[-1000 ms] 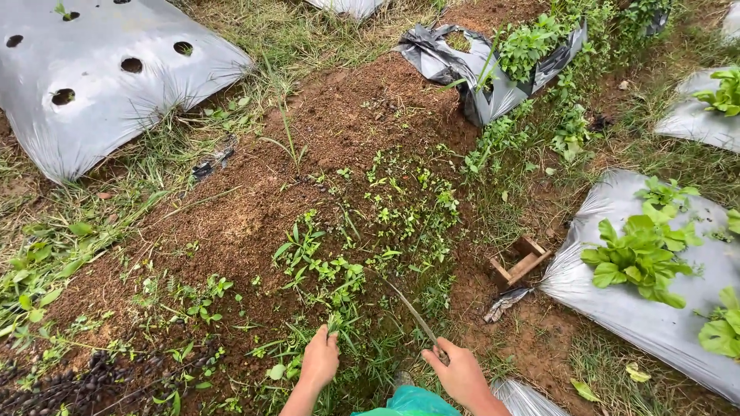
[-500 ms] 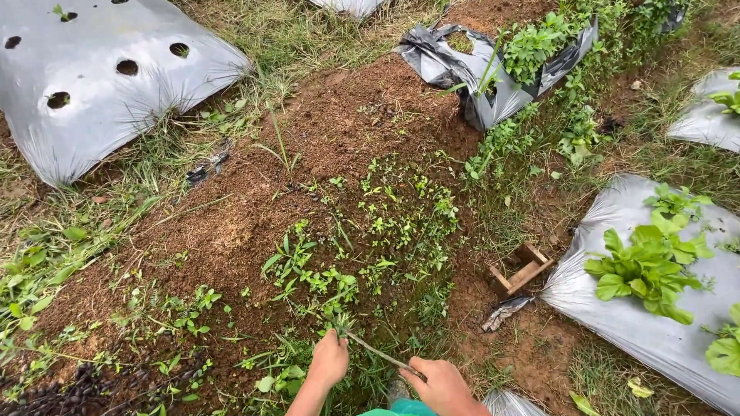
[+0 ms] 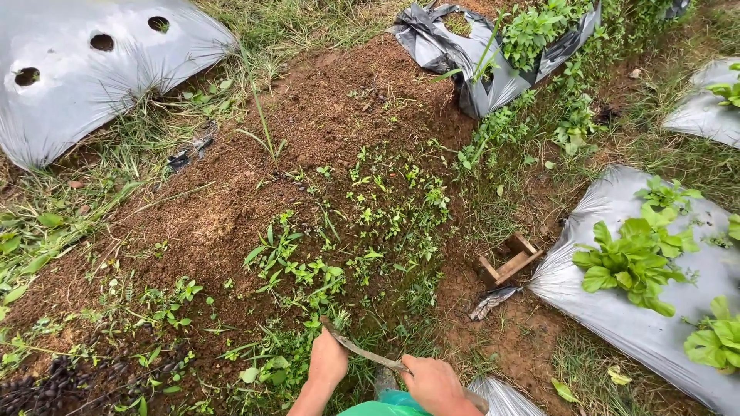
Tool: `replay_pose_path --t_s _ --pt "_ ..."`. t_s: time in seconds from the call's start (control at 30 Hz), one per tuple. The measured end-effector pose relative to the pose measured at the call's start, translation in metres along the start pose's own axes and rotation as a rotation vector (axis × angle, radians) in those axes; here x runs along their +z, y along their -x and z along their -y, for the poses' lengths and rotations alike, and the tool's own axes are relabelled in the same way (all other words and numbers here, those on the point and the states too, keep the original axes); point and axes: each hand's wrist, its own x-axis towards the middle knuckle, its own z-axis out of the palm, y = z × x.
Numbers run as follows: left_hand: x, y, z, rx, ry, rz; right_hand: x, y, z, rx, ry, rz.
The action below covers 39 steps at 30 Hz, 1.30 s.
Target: The person uses a curved sickle to cut weeds growing in a garden bed. They pull the weeds by hand and use the tool to slice through the vegetation near the soil surface. The person moves along the bed, clearing patches of unwanted plants.
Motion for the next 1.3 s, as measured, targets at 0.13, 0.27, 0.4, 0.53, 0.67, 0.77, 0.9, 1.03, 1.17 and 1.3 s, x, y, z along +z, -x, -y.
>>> replay_pose_path --t_s 0.13,0.27,0.4,0.53,0.67,0.77,0.9,1.03,1.17,1.3 --pt "-0.002 0.012 -0.029 -0.034 0.011 0.001 0.031 -0.020 -0.020 -0.016 0.028 -0.025" --pt "-0.005 0.017 -0.046 -0.136 0.061 0.040 0.038 -0.029 -0.028 0.017 0.011 -0.012" --pt "0.016 0.008 -0.029 -0.155 0.100 0.004 0.036 -0.032 -0.024 0.066 -0.015 0.023" --pt "0.026 0.008 -0.027 -0.088 0.050 -0.017 0.033 -0.033 -0.045 0.265 -0.111 0.094" --pt "0.021 -0.001 -0.028 -0.008 0.041 0.000 0.029 -0.033 -0.083 0.292 -0.080 0.054" --pt "0.021 -0.011 -0.016 0.052 -0.002 -0.046 0.008 -0.019 -0.079 0.292 -0.182 -0.023" --pt "0.007 -0.004 -0.030 -0.029 -0.018 0.025 -0.011 -0.007 -0.058 0.274 -0.308 -0.131" --pt "0.003 -0.011 -0.047 -0.102 0.010 0.057 -0.025 -0.012 -0.041 0.320 -0.481 -0.115" --pt "0.005 -0.013 -0.059 -0.119 0.078 0.046 -0.020 -0.014 -0.037 0.273 -0.499 -0.167" --pt "0.011 -0.016 -0.059 -0.089 0.074 -0.001 -0.017 -0.012 -0.043 0.240 -0.478 -0.171"
